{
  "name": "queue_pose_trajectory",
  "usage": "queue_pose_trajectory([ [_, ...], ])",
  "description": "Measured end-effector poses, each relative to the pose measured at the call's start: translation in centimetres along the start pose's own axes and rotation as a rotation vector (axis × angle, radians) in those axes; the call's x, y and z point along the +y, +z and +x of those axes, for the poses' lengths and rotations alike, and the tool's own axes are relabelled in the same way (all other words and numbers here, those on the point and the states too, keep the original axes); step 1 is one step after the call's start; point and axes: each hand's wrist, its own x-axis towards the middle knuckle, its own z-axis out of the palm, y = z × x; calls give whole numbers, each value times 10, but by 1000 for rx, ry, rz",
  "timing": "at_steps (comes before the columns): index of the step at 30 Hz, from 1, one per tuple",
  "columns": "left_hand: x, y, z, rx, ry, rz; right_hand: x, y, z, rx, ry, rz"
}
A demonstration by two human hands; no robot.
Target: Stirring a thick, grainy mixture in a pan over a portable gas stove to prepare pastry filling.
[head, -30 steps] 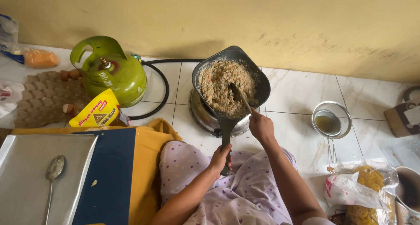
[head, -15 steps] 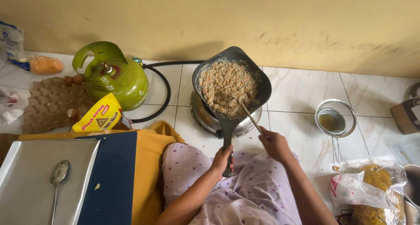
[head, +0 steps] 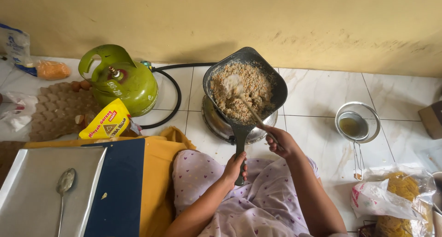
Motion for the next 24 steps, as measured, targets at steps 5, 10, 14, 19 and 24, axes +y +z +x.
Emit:
queue_pose_trajectory([
  [5, 0, -1, 0, 11, -1, -1, -28, -3, 25, 252, -96, -1120],
  [10, 0, -2, -1, 4, -9, 1, -92, 12, -13, 384, -181, -1711],
  [14, 9, 2, -4, -20, -9, 26, -127, 10, -10, 401, -213, -2150],
  [19, 10, 0, -8, -33, -13, 30, -140, 15, -15, 475, -378, -2381],
  [24, 6, -1, -3, -38, -21, 14, -133, 21, -48, 670, -450, -2433],
])
